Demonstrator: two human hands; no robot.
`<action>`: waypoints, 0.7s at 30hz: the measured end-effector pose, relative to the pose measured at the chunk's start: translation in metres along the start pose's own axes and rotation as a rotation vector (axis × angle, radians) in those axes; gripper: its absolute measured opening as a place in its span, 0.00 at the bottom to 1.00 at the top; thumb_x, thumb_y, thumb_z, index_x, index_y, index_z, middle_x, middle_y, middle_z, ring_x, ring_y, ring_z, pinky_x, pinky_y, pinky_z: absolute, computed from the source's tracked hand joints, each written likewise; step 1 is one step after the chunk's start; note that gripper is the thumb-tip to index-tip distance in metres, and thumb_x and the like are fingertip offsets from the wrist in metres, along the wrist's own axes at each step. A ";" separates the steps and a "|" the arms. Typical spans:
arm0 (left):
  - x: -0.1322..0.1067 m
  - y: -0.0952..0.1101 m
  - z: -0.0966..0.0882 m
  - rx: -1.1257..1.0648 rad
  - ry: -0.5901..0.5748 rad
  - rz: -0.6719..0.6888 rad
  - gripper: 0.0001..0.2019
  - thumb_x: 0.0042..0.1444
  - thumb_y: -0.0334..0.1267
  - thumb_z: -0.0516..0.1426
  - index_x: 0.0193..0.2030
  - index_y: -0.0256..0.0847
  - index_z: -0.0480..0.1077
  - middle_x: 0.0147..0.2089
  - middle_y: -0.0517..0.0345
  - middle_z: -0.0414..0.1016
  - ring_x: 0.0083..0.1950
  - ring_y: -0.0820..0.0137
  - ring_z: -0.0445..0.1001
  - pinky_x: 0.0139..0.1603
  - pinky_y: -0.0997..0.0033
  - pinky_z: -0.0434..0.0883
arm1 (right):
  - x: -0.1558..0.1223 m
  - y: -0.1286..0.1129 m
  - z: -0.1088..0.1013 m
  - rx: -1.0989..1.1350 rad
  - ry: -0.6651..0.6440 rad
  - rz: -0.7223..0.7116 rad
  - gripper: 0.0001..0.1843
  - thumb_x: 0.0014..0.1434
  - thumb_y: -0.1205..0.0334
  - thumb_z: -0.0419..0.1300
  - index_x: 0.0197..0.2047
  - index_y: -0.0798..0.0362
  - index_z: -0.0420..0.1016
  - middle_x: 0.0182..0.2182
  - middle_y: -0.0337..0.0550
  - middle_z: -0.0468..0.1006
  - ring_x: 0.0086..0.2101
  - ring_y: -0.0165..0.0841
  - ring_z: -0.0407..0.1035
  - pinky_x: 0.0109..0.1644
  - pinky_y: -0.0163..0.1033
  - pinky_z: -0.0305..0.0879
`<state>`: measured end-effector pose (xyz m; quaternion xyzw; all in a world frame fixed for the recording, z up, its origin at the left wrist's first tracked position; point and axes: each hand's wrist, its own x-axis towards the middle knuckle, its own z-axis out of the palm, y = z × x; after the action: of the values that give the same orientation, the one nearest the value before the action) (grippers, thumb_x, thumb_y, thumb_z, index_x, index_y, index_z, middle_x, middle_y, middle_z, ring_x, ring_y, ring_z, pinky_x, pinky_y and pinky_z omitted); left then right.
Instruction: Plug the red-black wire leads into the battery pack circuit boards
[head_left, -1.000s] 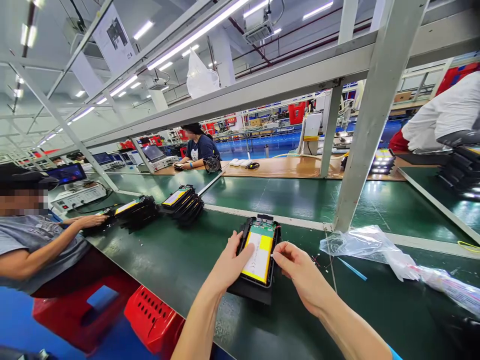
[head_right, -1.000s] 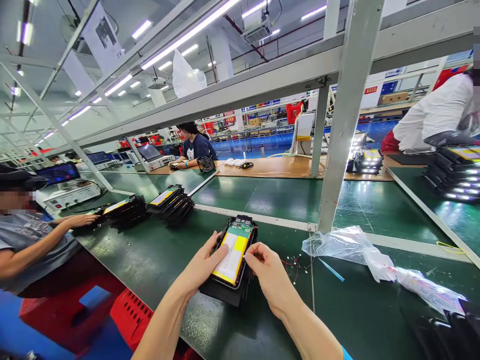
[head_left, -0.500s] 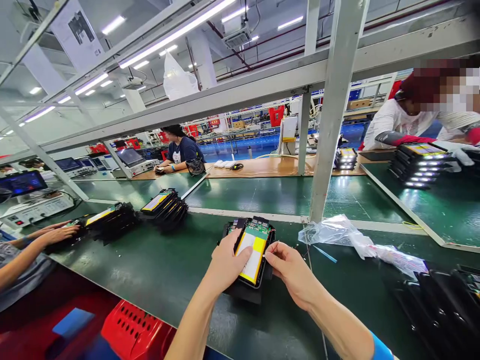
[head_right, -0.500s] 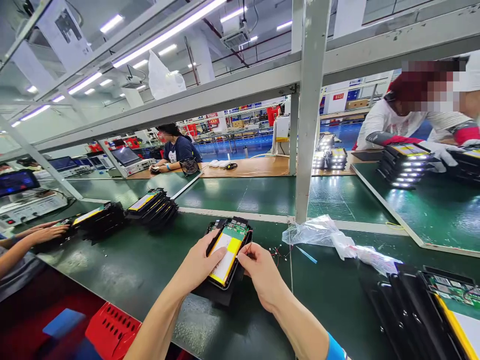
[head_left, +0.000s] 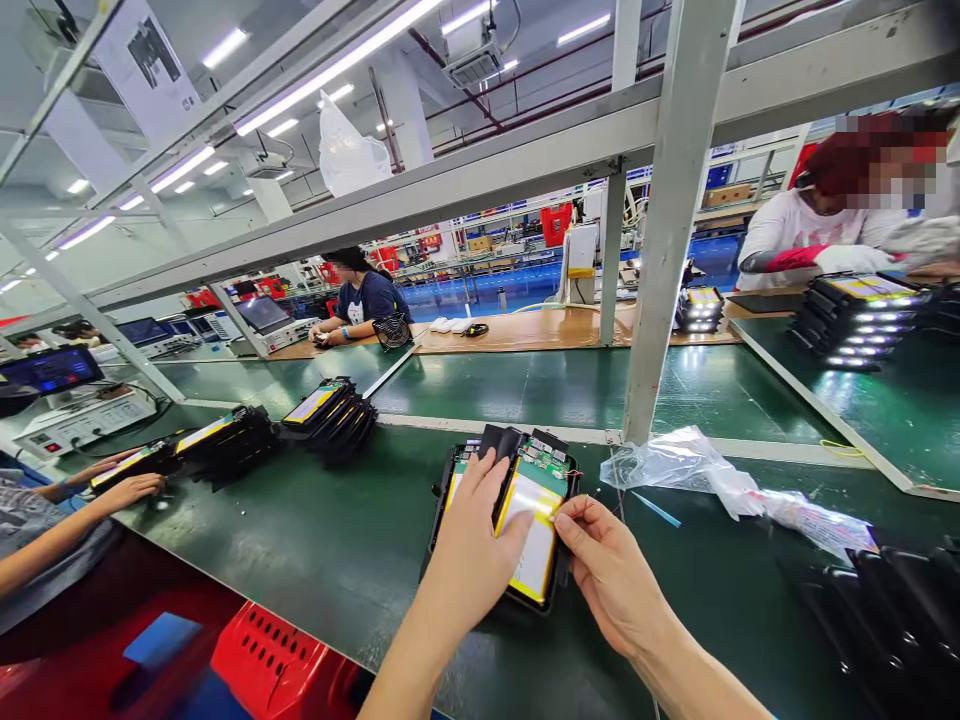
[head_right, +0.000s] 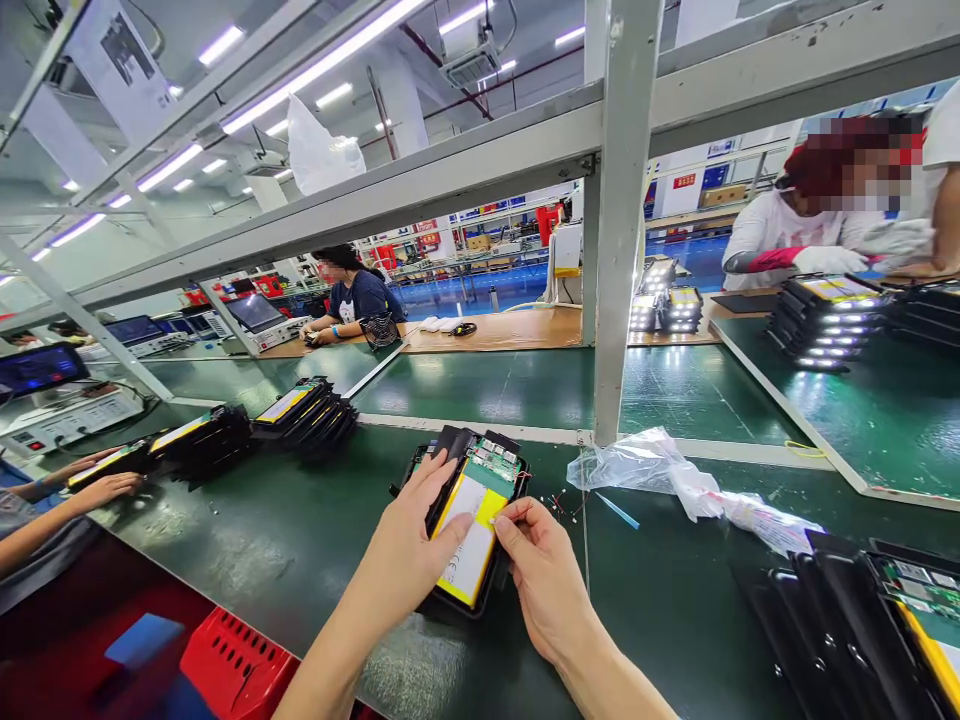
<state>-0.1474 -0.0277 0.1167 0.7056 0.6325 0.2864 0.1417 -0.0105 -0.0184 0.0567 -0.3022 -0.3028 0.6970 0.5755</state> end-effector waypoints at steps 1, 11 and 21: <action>-0.003 0.001 0.000 0.009 0.017 0.000 0.28 0.55 0.39 0.54 0.64 0.40 0.58 0.69 0.51 0.53 0.71 0.58 0.46 0.69 0.50 0.52 | -0.002 -0.003 0.001 -0.022 0.001 -0.011 0.16 0.47 0.51 0.69 0.29 0.51 0.69 0.27 0.35 0.69 0.31 0.30 0.59 0.34 0.32 0.61; -0.082 0.012 0.093 -0.222 -0.378 -0.017 0.38 0.52 0.39 0.57 0.69 0.40 0.48 0.71 0.55 0.44 0.72 0.58 0.40 0.70 0.52 0.52 | -0.082 -0.026 -0.109 -0.546 0.115 0.227 0.16 0.52 0.46 0.63 0.28 0.49 0.67 0.26 0.38 0.68 0.29 0.34 0.62 0.32 0.38 0.63; -0.093 -0.022 0.143 -0.288 -0.366 -0.092 0.33 0.60 0.43 0.49 0.70 0.43 0.41 0.73 0.55 0.38 0.73 0.62 0.36 0.70 0.50 0.49 | -0.071 -0.026 -0.130 -1.145 0.111 0.068 0.10 0.60 0.55 0.55 0.28 0.49 0.67 0.30 0.39 0.72 0.33 0.35 0.64 0.38 0.39 0.60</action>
<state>-0.0846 -0.0921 -0.0304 0.6889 0.5802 0.2339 0.3661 0.1167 -0.0751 -0.0008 -0.6112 -0.5914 0.4232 0.3123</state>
